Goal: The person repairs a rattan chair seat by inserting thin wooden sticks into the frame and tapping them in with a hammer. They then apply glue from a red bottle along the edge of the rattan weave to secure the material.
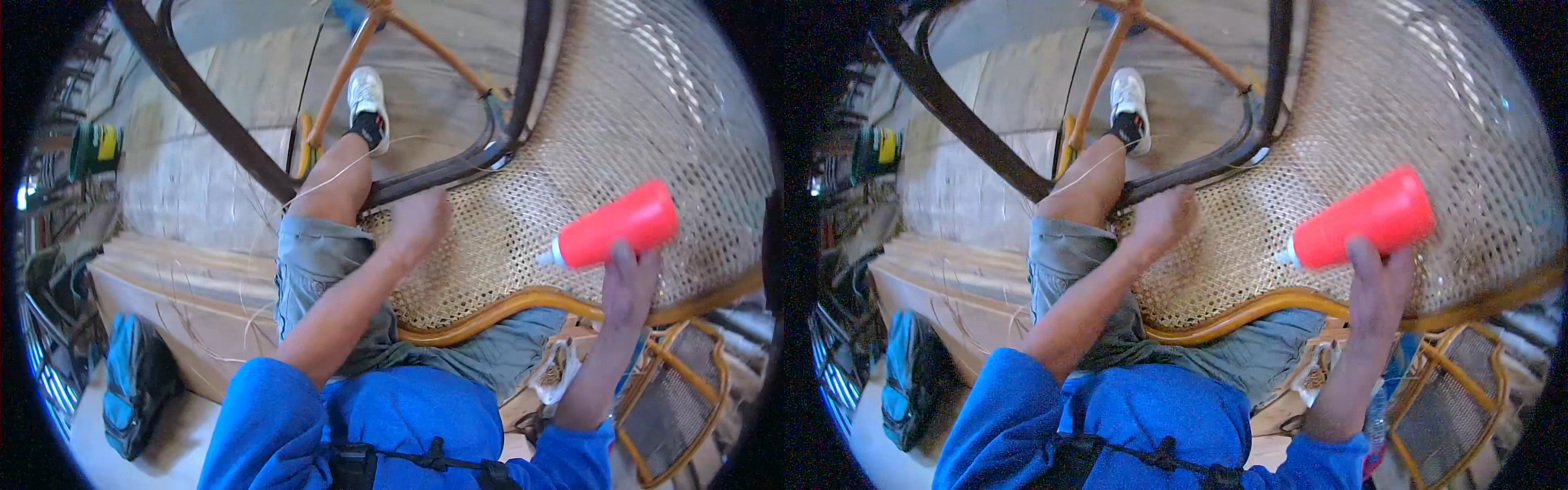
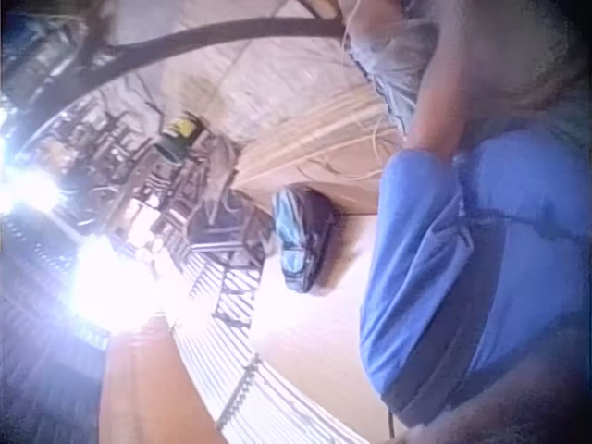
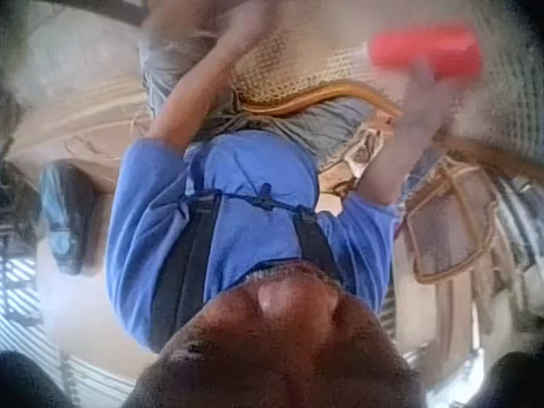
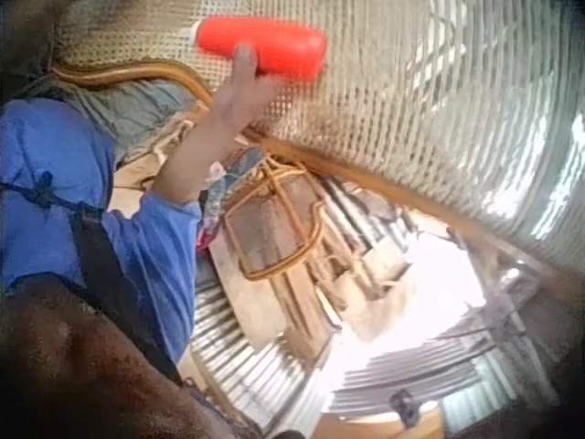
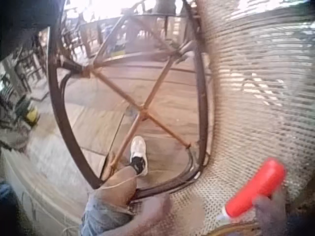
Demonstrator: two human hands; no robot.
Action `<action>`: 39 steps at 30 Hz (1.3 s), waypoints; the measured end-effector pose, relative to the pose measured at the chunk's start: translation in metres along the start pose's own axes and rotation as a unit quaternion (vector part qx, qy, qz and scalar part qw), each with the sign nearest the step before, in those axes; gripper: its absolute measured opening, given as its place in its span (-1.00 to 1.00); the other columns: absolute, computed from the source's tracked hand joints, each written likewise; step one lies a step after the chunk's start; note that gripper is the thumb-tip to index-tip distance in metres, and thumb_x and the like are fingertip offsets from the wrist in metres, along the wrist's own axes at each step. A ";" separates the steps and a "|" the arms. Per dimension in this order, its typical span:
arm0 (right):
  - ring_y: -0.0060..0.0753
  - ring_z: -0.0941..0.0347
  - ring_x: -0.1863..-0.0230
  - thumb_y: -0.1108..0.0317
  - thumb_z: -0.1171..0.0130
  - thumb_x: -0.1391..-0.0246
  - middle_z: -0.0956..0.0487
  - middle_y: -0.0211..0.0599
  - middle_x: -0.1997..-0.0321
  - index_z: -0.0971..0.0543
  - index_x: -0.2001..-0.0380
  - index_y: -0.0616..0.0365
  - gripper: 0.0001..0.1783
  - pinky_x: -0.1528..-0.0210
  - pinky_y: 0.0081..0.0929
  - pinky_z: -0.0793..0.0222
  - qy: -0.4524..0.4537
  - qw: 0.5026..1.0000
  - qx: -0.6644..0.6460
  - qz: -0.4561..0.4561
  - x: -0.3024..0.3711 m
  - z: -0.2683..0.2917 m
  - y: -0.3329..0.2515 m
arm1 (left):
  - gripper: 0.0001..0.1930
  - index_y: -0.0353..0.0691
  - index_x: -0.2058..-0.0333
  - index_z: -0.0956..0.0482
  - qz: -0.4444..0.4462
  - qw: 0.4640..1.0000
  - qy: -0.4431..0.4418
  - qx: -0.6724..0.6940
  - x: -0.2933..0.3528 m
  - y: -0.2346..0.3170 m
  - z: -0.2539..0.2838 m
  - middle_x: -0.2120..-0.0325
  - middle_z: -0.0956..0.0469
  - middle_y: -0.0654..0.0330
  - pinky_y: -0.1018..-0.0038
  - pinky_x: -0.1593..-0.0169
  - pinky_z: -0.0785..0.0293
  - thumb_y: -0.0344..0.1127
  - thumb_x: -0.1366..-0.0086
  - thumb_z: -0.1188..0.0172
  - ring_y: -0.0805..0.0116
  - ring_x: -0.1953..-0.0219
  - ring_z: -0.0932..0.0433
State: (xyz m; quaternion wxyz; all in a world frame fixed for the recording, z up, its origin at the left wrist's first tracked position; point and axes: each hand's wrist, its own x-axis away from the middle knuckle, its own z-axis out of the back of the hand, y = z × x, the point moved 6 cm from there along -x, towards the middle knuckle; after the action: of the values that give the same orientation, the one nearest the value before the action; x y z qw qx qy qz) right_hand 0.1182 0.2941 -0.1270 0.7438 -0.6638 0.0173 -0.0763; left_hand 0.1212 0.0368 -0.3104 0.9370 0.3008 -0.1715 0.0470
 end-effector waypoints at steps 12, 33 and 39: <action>-0.44 -0.53 0.20 0.24 -0.37 0.09 -0.61 -0.27 0.24 -0.53 0.16 0.23 -0.56 0.10 -0.44 -0.40 -0.160 0.919 0.359 0.029 -0.149 -0.143 0.080 | -0.43 -0.35 -0.03 -0.39 0.043 0.975 0.103 0.192 -0.063 -0.013 0.022 0.37 -0.59 -0.08 0.16 0.19 -0.47 -0.01 -0.18 -0.13 -0.04 0.34 -0.56; -0.15 -0.38 -0.14 0.25 -0.23 -0.07 -0.46 -0.19 -0.10 -0.35 -0.13 0.12 -0.44 -0.18 -0.04 -0.30 0.066 0.896 -0.434 0.069 0.098 0.011 0.019 | -0.32 -0.22 -0.10 -0.25 -0.229 0.965 -0.011 -0.130 0.174 0.074 -0.051 -0.07 -0.26 0.04 0.05 0.00 -0.34 -0.27 0.03 -0.28 0.01 -0.10 -0.27; -0.15 -0.43 -0.08 0.42 -0.09 -0.14 -0.46 -0.22 -0.09 -0.32 -0.14 0.06 -0.52 0.04 -0.11 -0.50 0.022 0.853 -0.500 0.151 0.108 0.051 0.011 | -0.27 -0.15 -0.15 -0.22 -0.192 0.961 0.050 -0.191 0.170 0.077 -0.073 -0.13 -0.23 0.06 -0.02 -0.08 -0.27 -0.43 0.08 -0.24 -0.04 -0.17 -0.22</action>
State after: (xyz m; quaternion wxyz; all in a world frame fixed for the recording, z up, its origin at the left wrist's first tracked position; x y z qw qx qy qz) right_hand 0.2329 0.3309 -0.1240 0.3134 -0.9334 0.1696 0.0415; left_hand 0.2869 0.1398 -0.2645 0.9759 0.1404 -0.0691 -0.1523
